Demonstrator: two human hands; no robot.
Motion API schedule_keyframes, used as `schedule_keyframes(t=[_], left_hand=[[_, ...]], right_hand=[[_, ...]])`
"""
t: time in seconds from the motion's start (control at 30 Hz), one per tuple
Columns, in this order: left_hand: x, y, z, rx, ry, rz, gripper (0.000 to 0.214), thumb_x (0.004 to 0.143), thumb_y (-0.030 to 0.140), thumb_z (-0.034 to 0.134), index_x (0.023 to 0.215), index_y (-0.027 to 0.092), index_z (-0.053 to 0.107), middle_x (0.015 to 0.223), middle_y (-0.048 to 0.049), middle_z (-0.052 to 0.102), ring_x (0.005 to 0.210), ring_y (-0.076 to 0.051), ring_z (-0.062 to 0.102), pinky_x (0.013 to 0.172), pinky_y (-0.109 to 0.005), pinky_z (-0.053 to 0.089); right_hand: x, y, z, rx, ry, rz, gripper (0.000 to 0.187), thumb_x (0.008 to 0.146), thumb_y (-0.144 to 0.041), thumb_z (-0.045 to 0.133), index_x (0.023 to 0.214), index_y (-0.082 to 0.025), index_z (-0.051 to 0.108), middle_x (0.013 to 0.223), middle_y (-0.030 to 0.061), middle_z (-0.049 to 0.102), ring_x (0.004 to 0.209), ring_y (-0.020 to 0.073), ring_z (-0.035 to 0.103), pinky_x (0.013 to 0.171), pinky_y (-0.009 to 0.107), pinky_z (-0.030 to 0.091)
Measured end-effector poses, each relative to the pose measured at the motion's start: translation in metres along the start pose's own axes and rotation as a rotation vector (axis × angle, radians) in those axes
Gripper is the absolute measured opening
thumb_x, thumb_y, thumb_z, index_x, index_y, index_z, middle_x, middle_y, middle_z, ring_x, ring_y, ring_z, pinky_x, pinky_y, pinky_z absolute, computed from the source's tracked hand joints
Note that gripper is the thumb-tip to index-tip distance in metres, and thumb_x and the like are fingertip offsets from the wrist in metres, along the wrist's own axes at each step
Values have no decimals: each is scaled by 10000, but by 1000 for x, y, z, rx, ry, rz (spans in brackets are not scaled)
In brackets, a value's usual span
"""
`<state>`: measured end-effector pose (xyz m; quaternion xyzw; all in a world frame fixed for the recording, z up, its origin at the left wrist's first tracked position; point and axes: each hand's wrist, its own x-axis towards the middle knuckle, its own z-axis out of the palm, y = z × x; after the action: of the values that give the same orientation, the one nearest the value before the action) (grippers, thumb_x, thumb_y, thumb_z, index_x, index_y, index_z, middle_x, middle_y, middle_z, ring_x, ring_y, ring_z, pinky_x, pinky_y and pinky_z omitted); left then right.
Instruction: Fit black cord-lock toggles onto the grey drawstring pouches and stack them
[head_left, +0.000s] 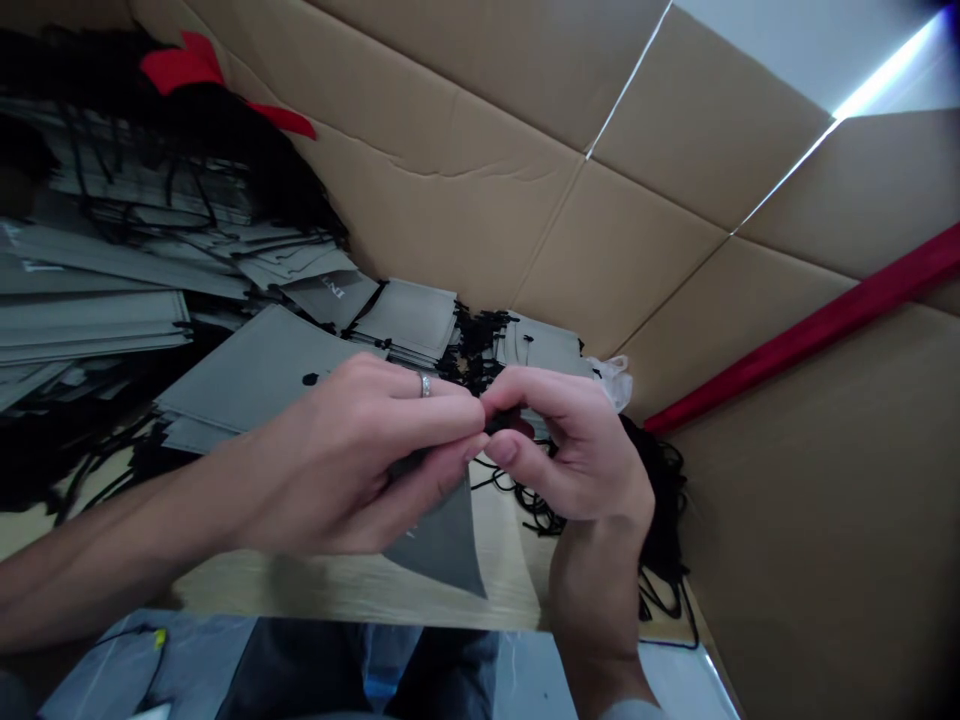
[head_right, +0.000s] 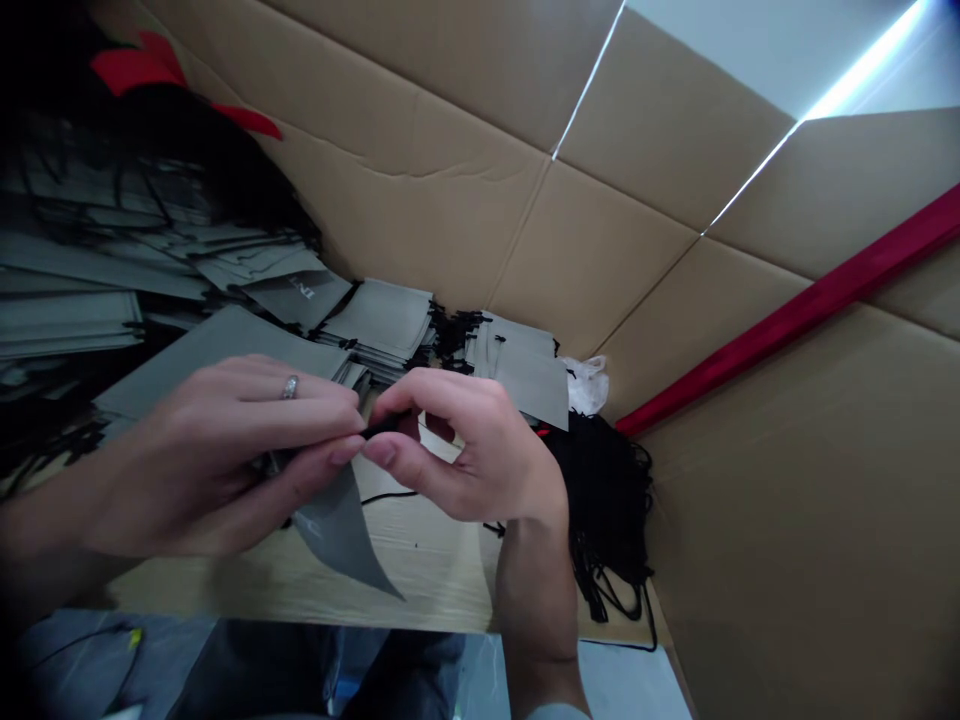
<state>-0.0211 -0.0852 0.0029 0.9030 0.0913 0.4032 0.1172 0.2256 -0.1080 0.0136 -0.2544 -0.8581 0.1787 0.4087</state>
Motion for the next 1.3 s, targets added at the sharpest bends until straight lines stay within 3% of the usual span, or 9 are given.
schedule_keyframes(t=[0.17,0.33,0.5,0.63,0.83,0.93,1.07,1.2,1.3], left_hand=[[0,2,1,-42,-16,-7,328,1139,140,536,856,233,401,714,69,397,616,-112,335,601,-312,291],[0,4,0,-272,-72,-53,345,1114,146,554,827,238,385,664,63,377,598,-125,364,588,-304,306],[1,7,-1,-373,8,-45,345,1074,111,591,812,240,406,656,60,356,580,-133,347,582,-333,280],[6,0,-5,-257,18,-120,340,1138,199,573,811,225,485,658,61,407,565,-108,370,554,-288,310],[11,-31,-18,-267,-286,-358,209,1111,381,647,1014,209,716,801,17,704,686,-128,617,570,-220,429],[11,-45,-22,-222,-322,-412,260,1098,384,615,989,199,761,813,5,731,690,-130,624,557,-215,413],[10,-55,-24,-54,-178,-364,272,1084,363,589,953,198,763,756,26,686,645,-107,561,575,-217,384],[9,-59,-29,176,39,-390,227,1046,280,602,943,180,779,707,38,657,601,-88,500,595,-248,349],[9,-62,-30,153,246,-515,203,1029,289,680,933,148,790,727,34,690,621,-70,548,604,-227,395]], right_hand=[[-2,8,1,130,-21,35,216,1087,-334,733,917,-216,667,777,-34,579,691,119,504,623,294,390],[-2,16,9,247,-69,-96,215,1112,-383,697,967,-226,674,799,-21,576,702,141,517,634,310,409],[2,17,18,287,39,-213,194,1121,-367,685,989,-226,695,851,12,647,729,165,586,661,329,481],[1,14,8,74,104,-63,128,1110,-334,722,1024,-238,727,864,-3,676,753,160,611,682,320,491],[-5,13,-16,-260,360,189,244,1140,-358,670,935,-234,718,812,-24,671,726,148,594,695,310,475],[-6,21,-20,-364,425,254,247,1125,-375,694,925,-233,722,785,-32,662,723,151,594,707,317,472],[-2,29,-14,-453,451,227,174,1085,-398,761,1148,-236,767,1022,26,745,861,192,666,771,351,531],[6,25,5,-602,734,83,277,997,-370,878,1224,-261,764,1079,51,712,851,218,640,731,375,535],[10,21,26,-404,593,157,174,1090,-430,781,1099,-257,769,936,20,766,753,180,705,685,330,577]])
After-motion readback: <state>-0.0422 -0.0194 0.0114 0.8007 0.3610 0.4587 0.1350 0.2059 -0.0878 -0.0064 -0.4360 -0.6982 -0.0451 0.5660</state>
